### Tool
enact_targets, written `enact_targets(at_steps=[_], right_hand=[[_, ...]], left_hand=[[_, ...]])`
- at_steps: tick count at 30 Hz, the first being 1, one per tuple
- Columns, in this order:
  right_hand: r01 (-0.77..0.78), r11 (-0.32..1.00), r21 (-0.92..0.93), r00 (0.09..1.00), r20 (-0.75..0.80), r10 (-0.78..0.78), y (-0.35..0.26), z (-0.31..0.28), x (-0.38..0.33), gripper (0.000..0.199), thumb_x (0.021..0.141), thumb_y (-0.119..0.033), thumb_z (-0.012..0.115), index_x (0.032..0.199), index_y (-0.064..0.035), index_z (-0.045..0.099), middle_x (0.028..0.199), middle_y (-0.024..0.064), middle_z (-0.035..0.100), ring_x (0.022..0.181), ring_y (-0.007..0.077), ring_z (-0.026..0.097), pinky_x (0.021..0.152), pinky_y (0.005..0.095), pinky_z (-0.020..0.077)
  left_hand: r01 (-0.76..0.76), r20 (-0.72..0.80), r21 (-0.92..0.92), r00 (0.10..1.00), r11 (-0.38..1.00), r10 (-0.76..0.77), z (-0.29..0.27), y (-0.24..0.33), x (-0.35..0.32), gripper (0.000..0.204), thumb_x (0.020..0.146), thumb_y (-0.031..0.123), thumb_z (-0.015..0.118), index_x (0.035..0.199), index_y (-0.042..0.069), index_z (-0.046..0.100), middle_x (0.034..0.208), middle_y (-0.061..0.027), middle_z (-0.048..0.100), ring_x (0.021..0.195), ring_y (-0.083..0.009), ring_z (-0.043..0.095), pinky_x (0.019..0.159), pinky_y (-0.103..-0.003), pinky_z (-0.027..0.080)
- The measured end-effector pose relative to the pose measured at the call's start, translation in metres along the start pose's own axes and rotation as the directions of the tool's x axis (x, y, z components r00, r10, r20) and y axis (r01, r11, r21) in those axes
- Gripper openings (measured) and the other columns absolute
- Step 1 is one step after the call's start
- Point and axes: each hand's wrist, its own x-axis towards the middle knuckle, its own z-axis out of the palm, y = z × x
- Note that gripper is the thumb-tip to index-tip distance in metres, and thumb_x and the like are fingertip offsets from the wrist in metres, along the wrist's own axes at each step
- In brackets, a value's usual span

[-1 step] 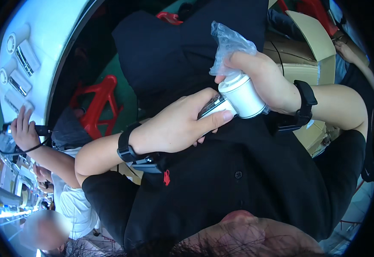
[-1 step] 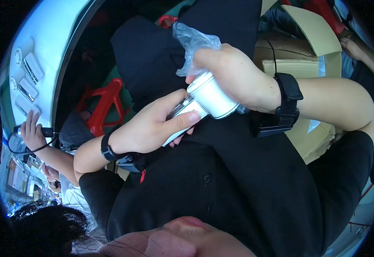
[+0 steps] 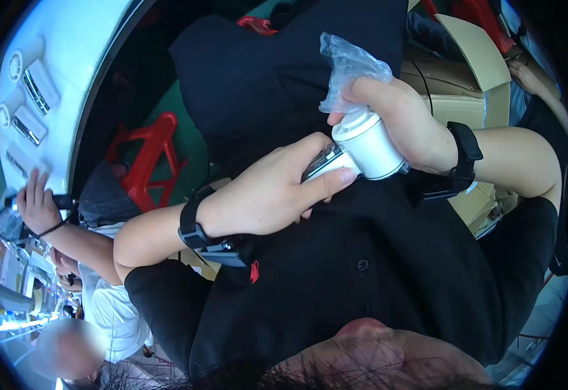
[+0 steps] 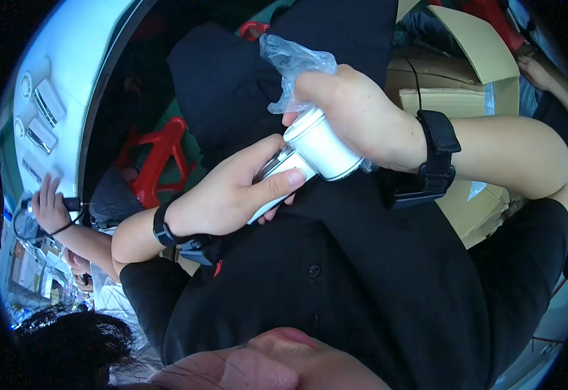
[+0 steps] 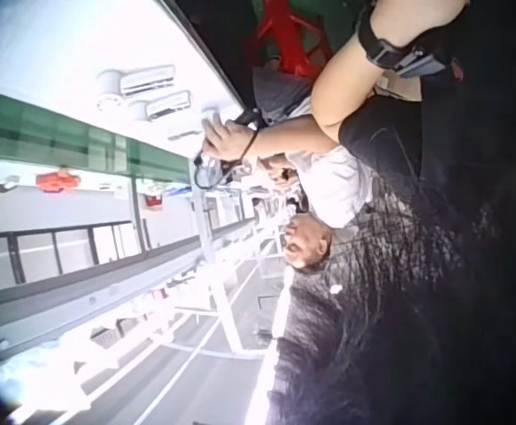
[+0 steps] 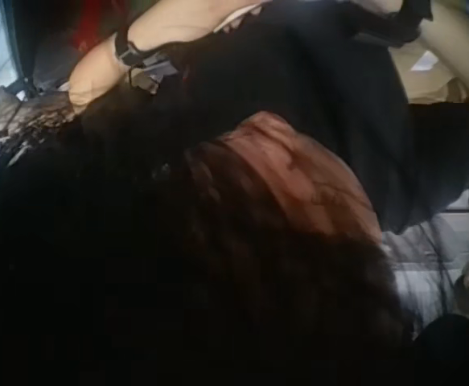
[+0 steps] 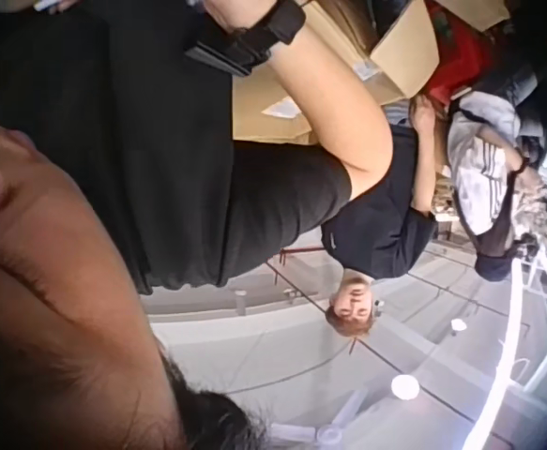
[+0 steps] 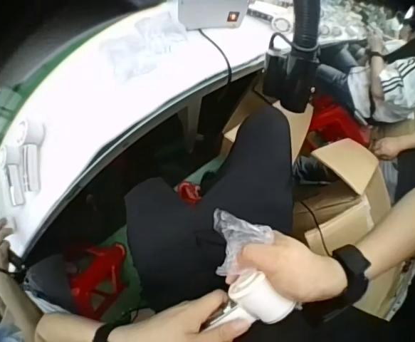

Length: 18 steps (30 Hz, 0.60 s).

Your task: The person assembles portable fans by unwrapping components, attaching transparent covers onto fan bodies by hand, and placing the assembled fans on the table.

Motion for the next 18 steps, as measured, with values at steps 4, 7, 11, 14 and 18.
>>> enact_targets(at_steps=[4,7,11,14,18], right_hand=[[0.189,0.97,-0.156,0.982,0.005,-0.19,0.009,0.001,-0.002,0.03,0.092,-0.025,0.05,0.091,-0.0018,0.069,0.086,0.0073,0.069,0.077,0.0145,0.066,0.074,0.0283,0.0522],[0.221,0.958,-0.185,0.974,-0.008,-0.226,0.016,0.003,0.0,0.03,0.092,-0.024,0.05,0.092,-0.0015,0.069,0.087,0.0077,0.069,0.078,0.0151,0.066,0.074,0.0283,0.0521],[0.223,0.959,-0.175,0.973,-0.024,-0.231,0.024,0.002,0.009,0.029,0.092,-0.024,0.05,0.094,-0.0012,0.068,0.088,0.0085,0.069,0.079,0.016,0.066,0.074,0.028,0.0515],[0.356,0.902,-0.246,0.932,0.032,-0.36,0.013,-0.007,0.02,0.03,0.092,-0.026,0.051,0.095,-0.0013,0.067,0.089,0.0089,0.068,0.08,0.0163,0.065,0.075,0.0278,0.051],[0.745,0.575,-0.338,0.667,0.358,-0.653,-0.018,-0.017,0.025,0.033,0.094,-0.031,0.054,0.096,-0.0007,0.067,0.09,0.0082,0.067,0.08,0.0163,0.064,0.075,0.028,0.0502]], left_hand=[[0.005,-0.041,-0.039,0.999,0.999,-0.007,0.009,0.0,-0.007,0.045,0.098,0.041,0.058,0.115,-0.001,0.049,0.08,-0.0045,0.061,0.06,-0.0103,0.058,0.055,-0.026,0.048],[0.02,-0.044,-0.02,0.999,1.0,-0.021,0.009,-0.001,-0.007,0.044,0.099,0.04,0.057,0.115,0.0,0.049,0.079,-0.0043,0.061,0.059,-0.0101,0.057,0.055,-0.025,0.048],[0.061,-0.057,-0.014,0.996,0.998,-0.062,0.006,-0.002,-0.003,0.043,0.099,0.039,0.056,0.116,0.0,0.05,0.079,-0.0039,0.061,0.059,-0.0098,0.057,0.055,-0.024,0.048],[-0.072,-0.118,-0.065,0.991,0.995,0.064,-0.001,-0.011,0.004,0.042,0.099,0.038,0.056,0.115,0.001,0.05,0.08,-0.0038,0.061,0.06,-0.0095,0.058,0.055,-0.023,0.048],[0.026,0.295,-0.61,0.935,0.792,0.197,-0.03,-0.028,0.016,0.039,0.099,0.037,0.057,0.115,0.001,0.05,0.082,-0.0044,0.062,0.061,-0.0089,0.058,0.056,-0.022,0.048]])
